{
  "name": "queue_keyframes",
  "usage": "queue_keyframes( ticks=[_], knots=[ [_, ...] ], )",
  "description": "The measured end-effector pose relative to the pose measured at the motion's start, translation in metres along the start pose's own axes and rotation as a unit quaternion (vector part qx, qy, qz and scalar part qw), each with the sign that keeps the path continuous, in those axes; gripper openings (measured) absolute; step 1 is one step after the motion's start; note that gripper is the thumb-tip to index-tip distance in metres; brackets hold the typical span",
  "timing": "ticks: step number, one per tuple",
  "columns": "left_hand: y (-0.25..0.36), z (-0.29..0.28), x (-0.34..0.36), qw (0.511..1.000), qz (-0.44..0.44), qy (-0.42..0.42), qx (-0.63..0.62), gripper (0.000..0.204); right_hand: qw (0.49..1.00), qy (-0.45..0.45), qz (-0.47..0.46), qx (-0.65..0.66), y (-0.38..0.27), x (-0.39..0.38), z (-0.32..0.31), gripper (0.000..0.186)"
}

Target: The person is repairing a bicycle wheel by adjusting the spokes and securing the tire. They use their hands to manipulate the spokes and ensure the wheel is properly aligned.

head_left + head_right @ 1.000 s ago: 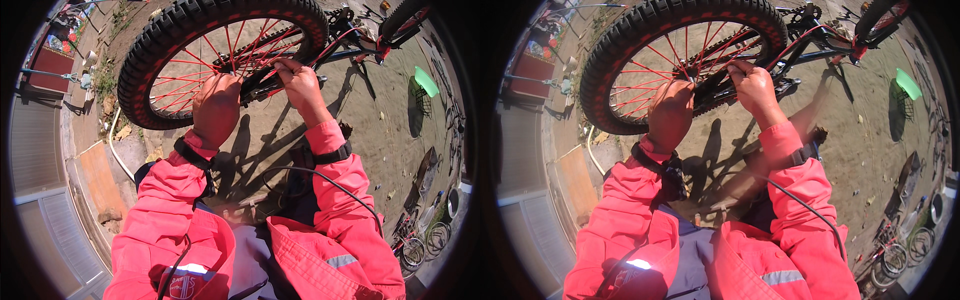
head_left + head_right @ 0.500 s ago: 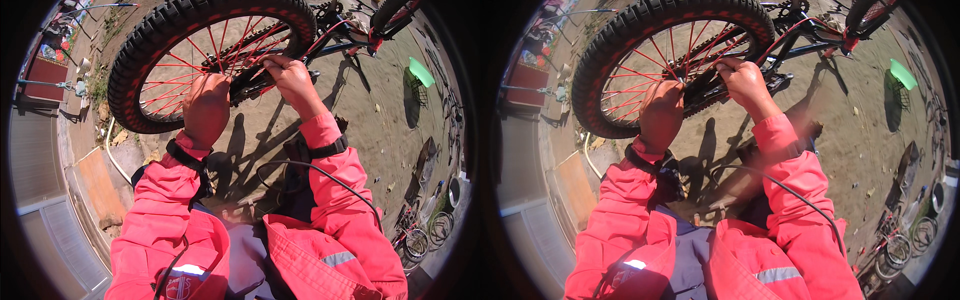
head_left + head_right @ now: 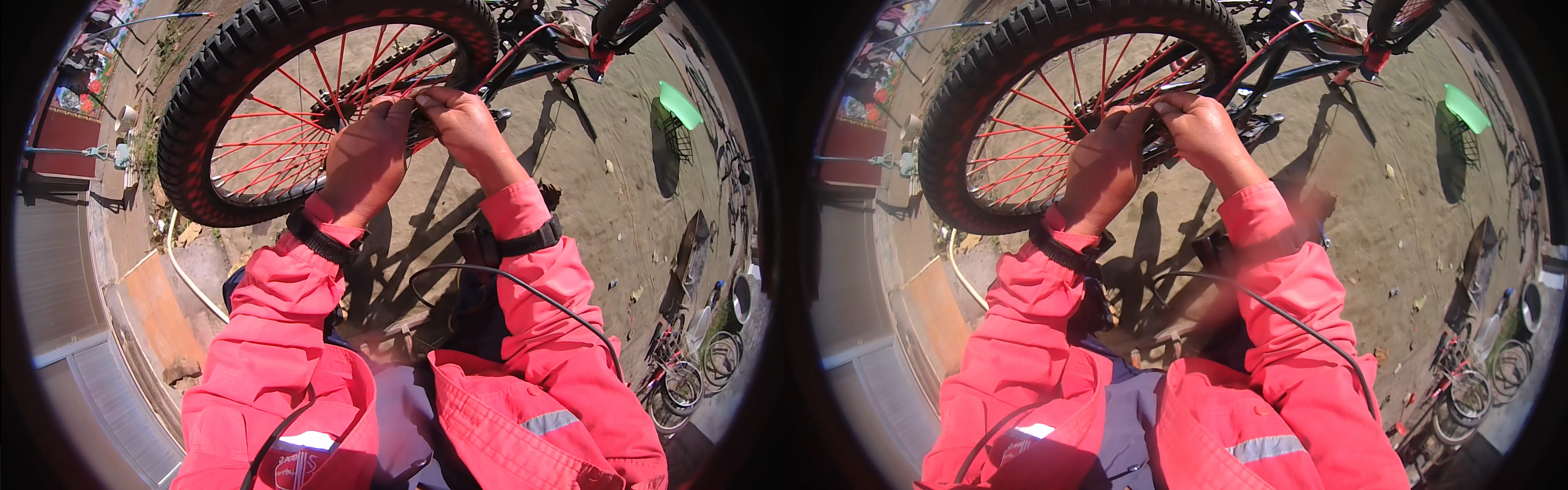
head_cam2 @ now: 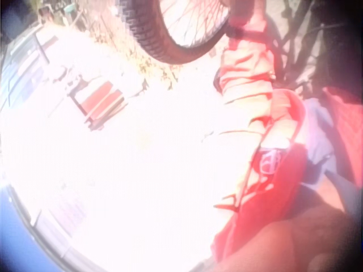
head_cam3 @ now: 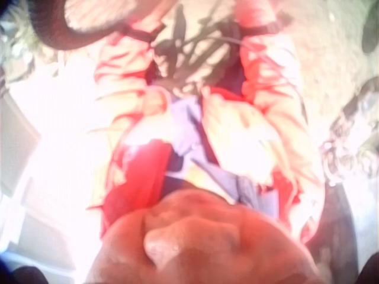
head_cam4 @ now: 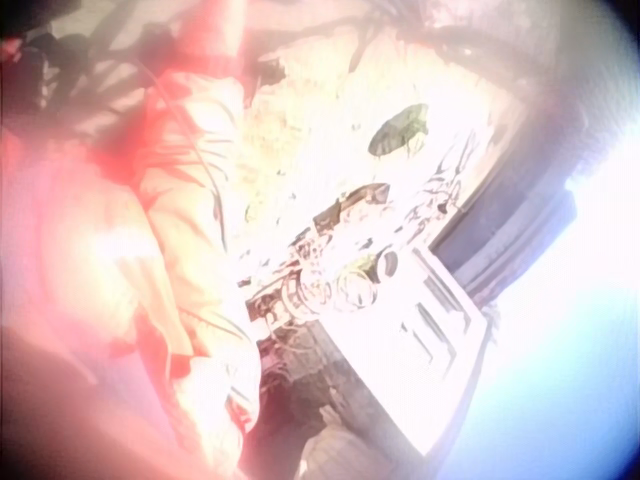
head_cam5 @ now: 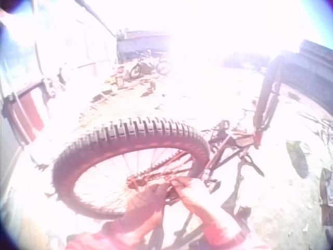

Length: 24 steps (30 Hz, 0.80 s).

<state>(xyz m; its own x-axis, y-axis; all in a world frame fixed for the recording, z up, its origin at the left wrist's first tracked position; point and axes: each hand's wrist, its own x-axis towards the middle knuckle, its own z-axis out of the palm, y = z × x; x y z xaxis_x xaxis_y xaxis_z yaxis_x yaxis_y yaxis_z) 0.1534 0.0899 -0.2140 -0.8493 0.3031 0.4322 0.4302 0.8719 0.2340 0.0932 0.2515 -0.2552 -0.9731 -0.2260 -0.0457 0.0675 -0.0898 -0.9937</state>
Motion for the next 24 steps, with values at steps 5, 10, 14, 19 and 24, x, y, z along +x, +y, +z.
queue_keyframes(
  ticks=[5,10,14,19,24],
  knots=[
    [0.003,0.004,0.003,1.0,0.003,0.005,-0.029,0.02,0.995,0.011,0.048,0.085,-0.024,-0.017,-0.012,0.029],
    [0.002,0.004,0.004,0.999,-0.012,0.003,-0.045,0.018,0.986,0.087,0.065,0.123,-0.033,-0.027,-0.029,0.024],
    [0.001,0.006,0.004,0.999,-0.007,0.014,-0.044,0.018,0.983,0.083,0.098,0.132,-0.029,-0.032,-0.041,0.024],
    [0.001,0.007,0.004,0.998,0.0,0.029,-0.057,0.021,0.983,0.025,0.094,0.156,-0.035,-0.043,-0.049,0.034],
    [0.001,0.007,0.004,0.998,-0.006,0.019,-0.053,0.023,0.982,-0.008,0.078,0.171,-0.04,-0.052,-0.048,0.033]
  ],
)
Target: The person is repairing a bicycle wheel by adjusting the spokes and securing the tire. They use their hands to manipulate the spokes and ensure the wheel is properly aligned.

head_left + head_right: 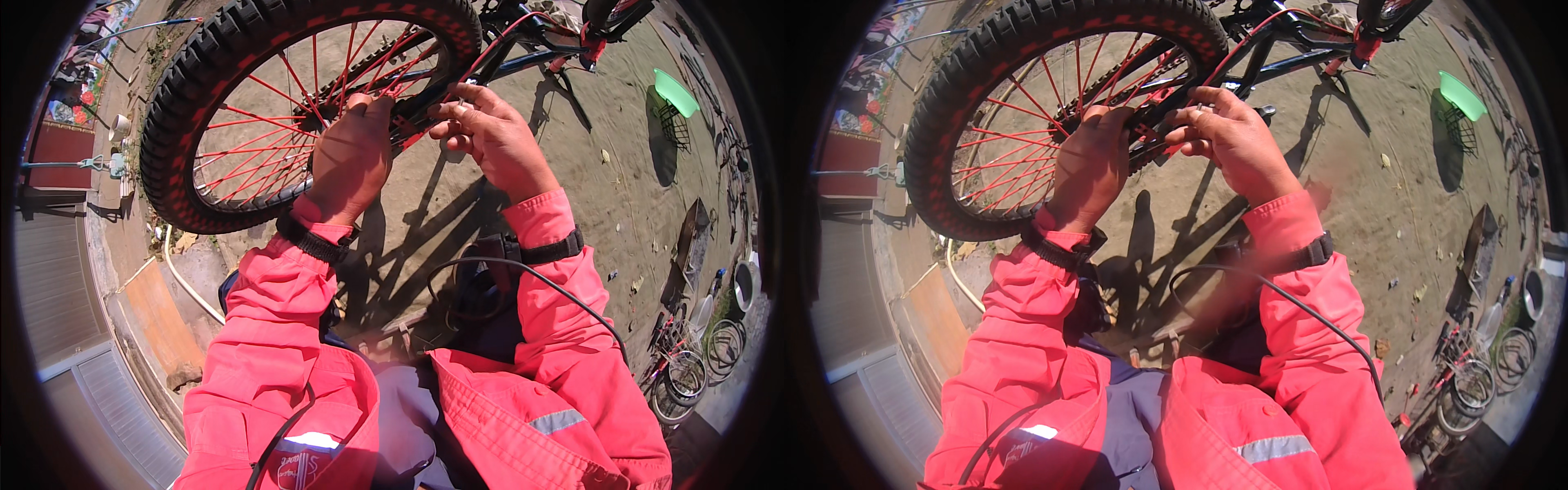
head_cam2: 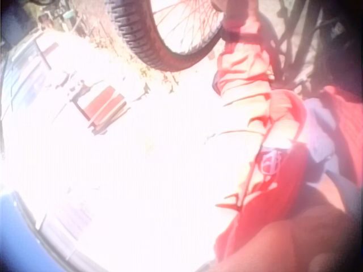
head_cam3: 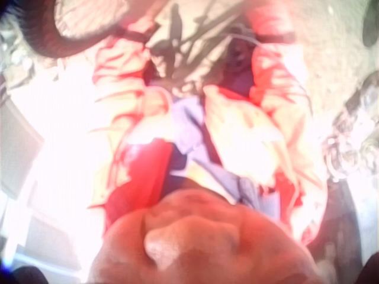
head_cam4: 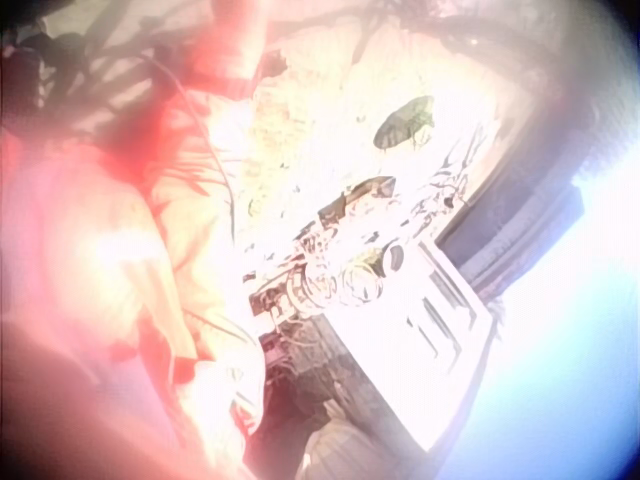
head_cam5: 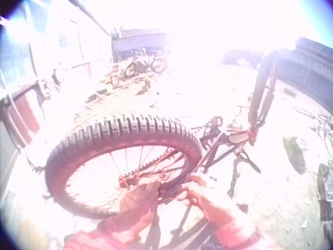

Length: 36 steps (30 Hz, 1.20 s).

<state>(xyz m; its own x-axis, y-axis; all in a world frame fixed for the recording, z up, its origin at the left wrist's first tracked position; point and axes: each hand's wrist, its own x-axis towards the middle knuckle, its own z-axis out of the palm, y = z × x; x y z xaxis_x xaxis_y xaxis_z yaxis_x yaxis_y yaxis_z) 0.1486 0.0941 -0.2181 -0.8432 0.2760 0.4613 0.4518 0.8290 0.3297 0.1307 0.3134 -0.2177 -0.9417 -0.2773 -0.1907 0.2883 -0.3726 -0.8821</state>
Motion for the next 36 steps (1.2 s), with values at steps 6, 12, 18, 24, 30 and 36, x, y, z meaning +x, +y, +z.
queue_keyframes(
  ticks=[6,12,18,24,30,36],
  knots=[
    [-0.001,0.0,0.0,1.0,0.003,-0.001,0.002,0.022,0.998,-0.033,0.049,0.013,0.008,0.005,0.001,0.029],
    [0.0,-0.001,0.0,1.0,0.004,0.005,-0.011,0.02,0.998,-0.045,0.043,0.004,0.014,0.004,0.006,0.02],
    [0.001,-0.001,0.001,0.999,-0.005,0.014,-0.041,0.012,0.996,-0.053,0.03,0.063,0.022,0.007,0.01,0.015],
    [0.001,-0.004,0.001,0.998,-0.037,-0.015,-0.058,0.014,0.993,-0.05,0.053,0.092,0.034,0.012,0.011,0.017],
    [0.001,-0.006,0.0,0.997,-0.037,-0.024,-0.056,0.014,0.998,-0.036,0.0,0.048,0.049,0.019,0.016,0.018],
    [-0.001,-0.004,0.001,0.998,-0.026,-0.013,-0.062,0.015,1.0,0.016,-0.015,0.02,0.052,0.022,0.027,0.015]
  ],
)
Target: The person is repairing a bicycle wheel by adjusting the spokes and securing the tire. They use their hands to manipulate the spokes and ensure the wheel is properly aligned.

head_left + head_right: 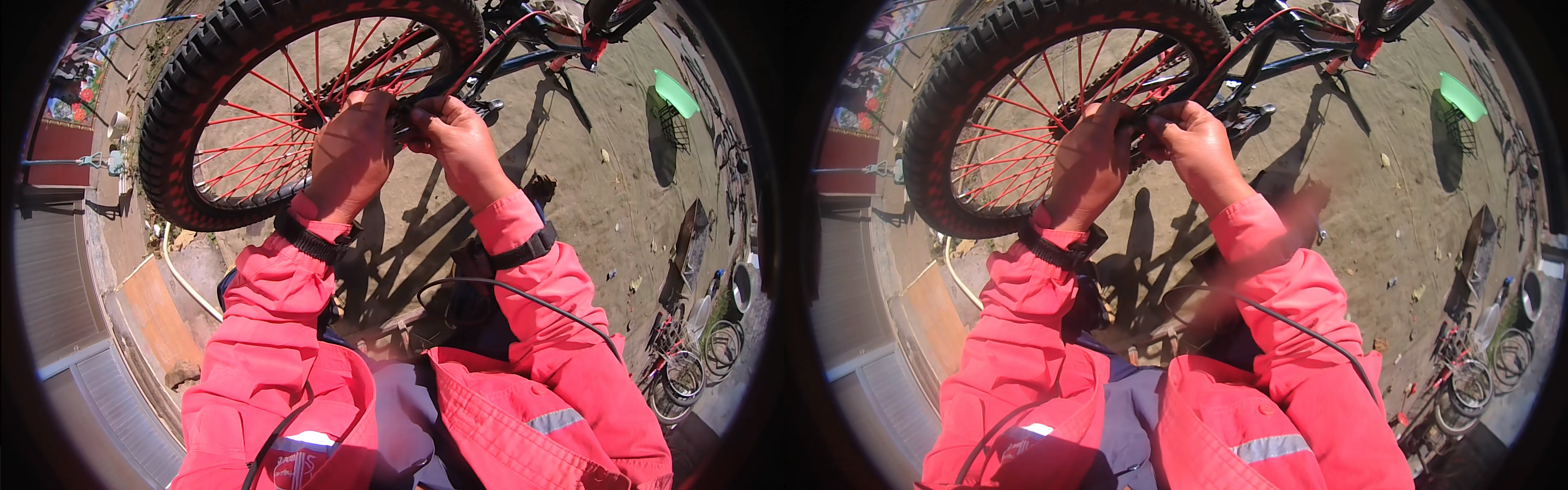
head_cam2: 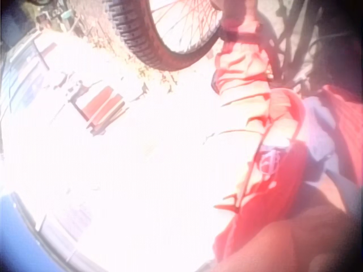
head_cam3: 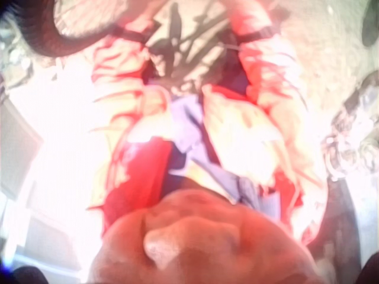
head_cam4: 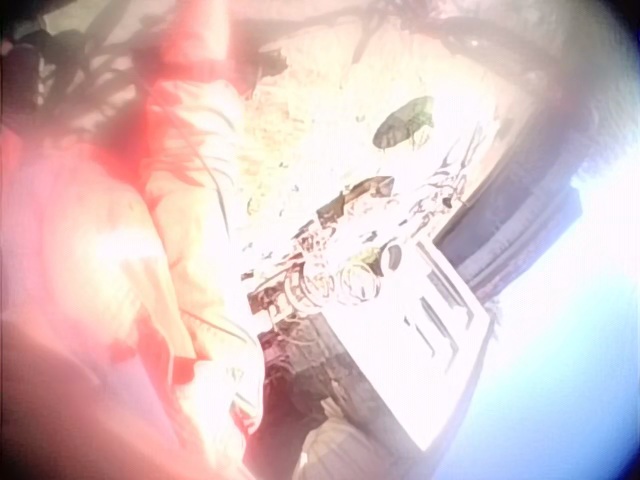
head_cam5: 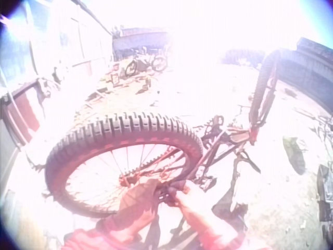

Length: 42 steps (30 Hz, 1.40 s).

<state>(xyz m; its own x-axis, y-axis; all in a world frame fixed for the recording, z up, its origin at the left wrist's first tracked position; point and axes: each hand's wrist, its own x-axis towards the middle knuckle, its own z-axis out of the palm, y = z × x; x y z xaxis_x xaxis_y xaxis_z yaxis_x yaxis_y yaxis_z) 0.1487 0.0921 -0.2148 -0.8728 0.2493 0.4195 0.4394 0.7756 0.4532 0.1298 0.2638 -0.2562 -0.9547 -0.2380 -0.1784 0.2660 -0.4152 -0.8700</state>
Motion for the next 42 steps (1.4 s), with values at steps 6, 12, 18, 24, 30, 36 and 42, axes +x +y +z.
queue_keyframes(
  ticks=[6,12,18,24,30,36,42],
  knots=[
    [-0.001,0.001,0.0,1.0,0.005,0.006,-0.001,0.016,0.999,0.037,-0.012,0.017,0.006,0.003,0.005,0.016],
    [-0.001,0.002,0.0,0.999,0.031,0.027,-0.003,0.014,0.999,0.032,-0.028,0.005,0.007,0.005,0.007,0.016],
    [0.0,0.0,-0.001,1.0,0.012,0.014,0.001,0.016,0.997,0.065,-0.039,0.01,0.003,0.006,0.012,0.014],
    [0.001,-0.001,0.0,1.0,-0.001,0.005,0.002,0.016,0.996,0.049,-0.047,-0.059,0.004,0.007,0.01,0.015],
    [0.002,-0.002,-0.001,1.0,0.003,0.006,-0.007,0.016,0.998,0.038,-0.052,-0.009,0.008,0.007,0.007,0.016],
    [0.0,-0.001,0.001,0.999,0.03,0.026,-0.012,0.016,0.998,0.012,-0.053,0.015,0.008,0.005,0.004,0.02],
    [0.0,-0.001,0.0,0.999,0.035,0.032,-0.011,0.017,0.997,0.031,-0.053,-0.043,0.008,0.005,0.008,0.019]
  ],
)
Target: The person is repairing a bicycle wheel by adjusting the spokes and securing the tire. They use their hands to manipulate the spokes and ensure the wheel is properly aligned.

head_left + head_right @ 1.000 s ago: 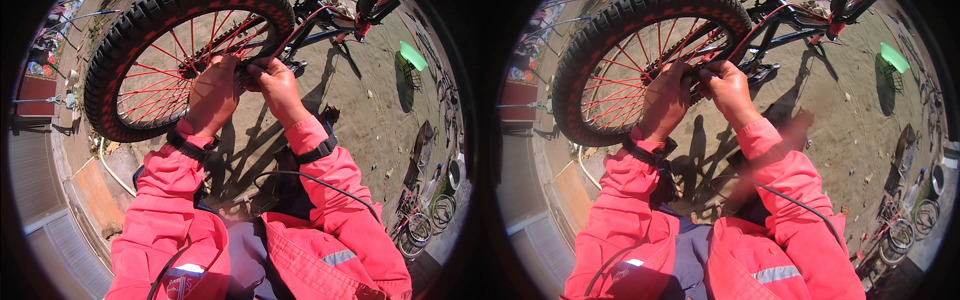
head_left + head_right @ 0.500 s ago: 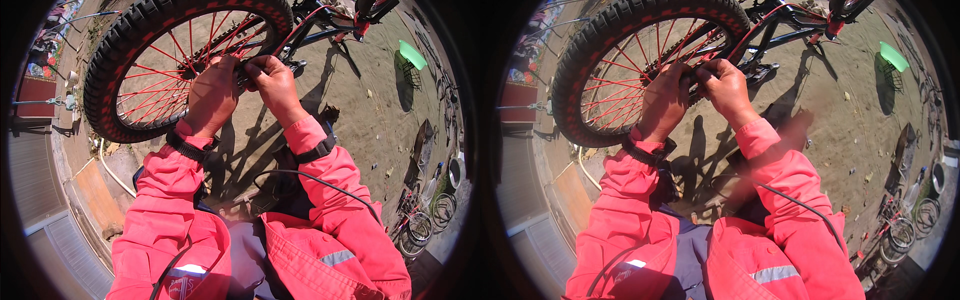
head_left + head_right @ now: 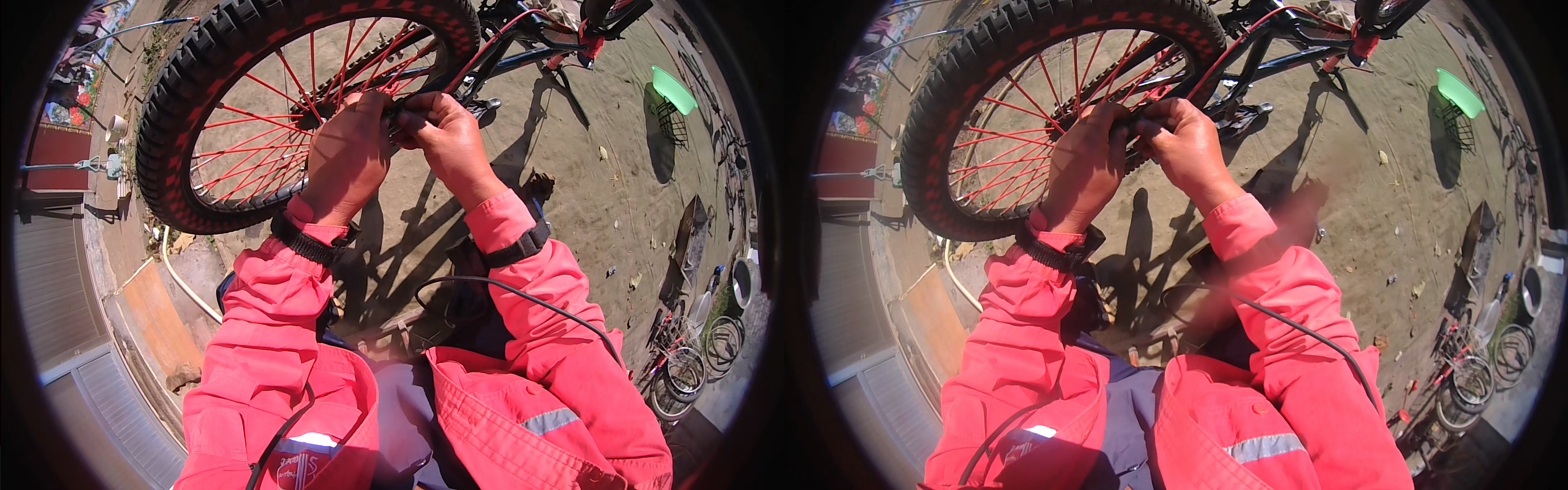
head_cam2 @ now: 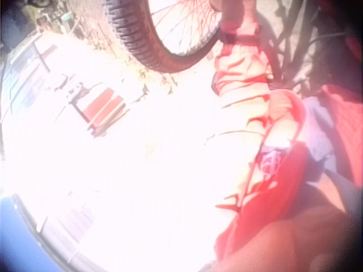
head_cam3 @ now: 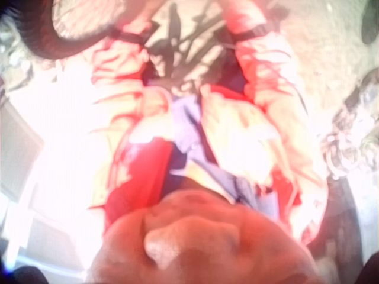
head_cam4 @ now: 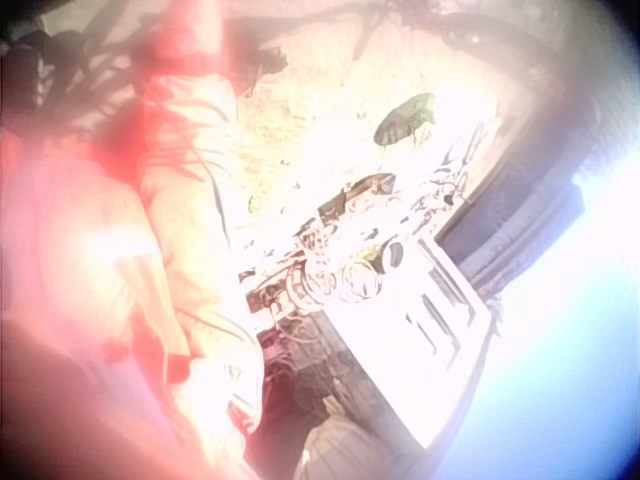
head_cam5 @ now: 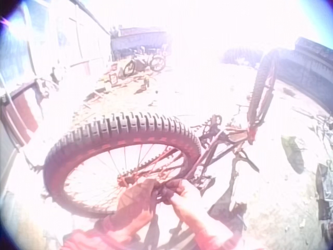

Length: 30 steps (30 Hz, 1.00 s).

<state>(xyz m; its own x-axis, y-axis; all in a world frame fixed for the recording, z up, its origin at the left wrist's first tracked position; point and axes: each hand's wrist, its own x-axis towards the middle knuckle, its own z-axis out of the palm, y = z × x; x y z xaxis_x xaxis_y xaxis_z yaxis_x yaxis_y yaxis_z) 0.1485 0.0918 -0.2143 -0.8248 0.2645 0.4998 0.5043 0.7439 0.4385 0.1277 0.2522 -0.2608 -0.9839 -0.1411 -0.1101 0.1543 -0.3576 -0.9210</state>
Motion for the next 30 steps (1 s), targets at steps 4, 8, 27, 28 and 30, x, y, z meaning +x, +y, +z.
queue_keyframes(
  ticks=[4,8,27,28,30],
  knots=[
    [0.0,-0.001,0.001,1.0,-0.008,0.0,0.0,0.017,0.998,0.005,-0.024,-0.057,-0.001,-0.001,-0.001,0.016],
    [0.002,-0.003,0.0,0.999,-0.043,-0.03,0.003,0.016,0.974,0.022,-0.093,-0.204,0.001,-0.001,-0.002,0.012],
    [0.001,0.0,-0.001,0.999,-0.042,-0.02,0.016,0.015,0.906,0.069,-0.179,-0.377,-0.009,-0.001,-0.001,0.026],
    [0.001,0.0,-0.002,0.998,-0.049,-0.025,0.011,0.015,0.907,0.066,-0.183,-0.375,-0.009,-0.001,-0.001,0.026],
    [0.0,-0.001,-0.001,0.998,-0.048,-0.027,0.017,0.015,0.907,0.06,-0.19,-0.37,-0.008,-0.001,-0.001,0.026]
  ],
)
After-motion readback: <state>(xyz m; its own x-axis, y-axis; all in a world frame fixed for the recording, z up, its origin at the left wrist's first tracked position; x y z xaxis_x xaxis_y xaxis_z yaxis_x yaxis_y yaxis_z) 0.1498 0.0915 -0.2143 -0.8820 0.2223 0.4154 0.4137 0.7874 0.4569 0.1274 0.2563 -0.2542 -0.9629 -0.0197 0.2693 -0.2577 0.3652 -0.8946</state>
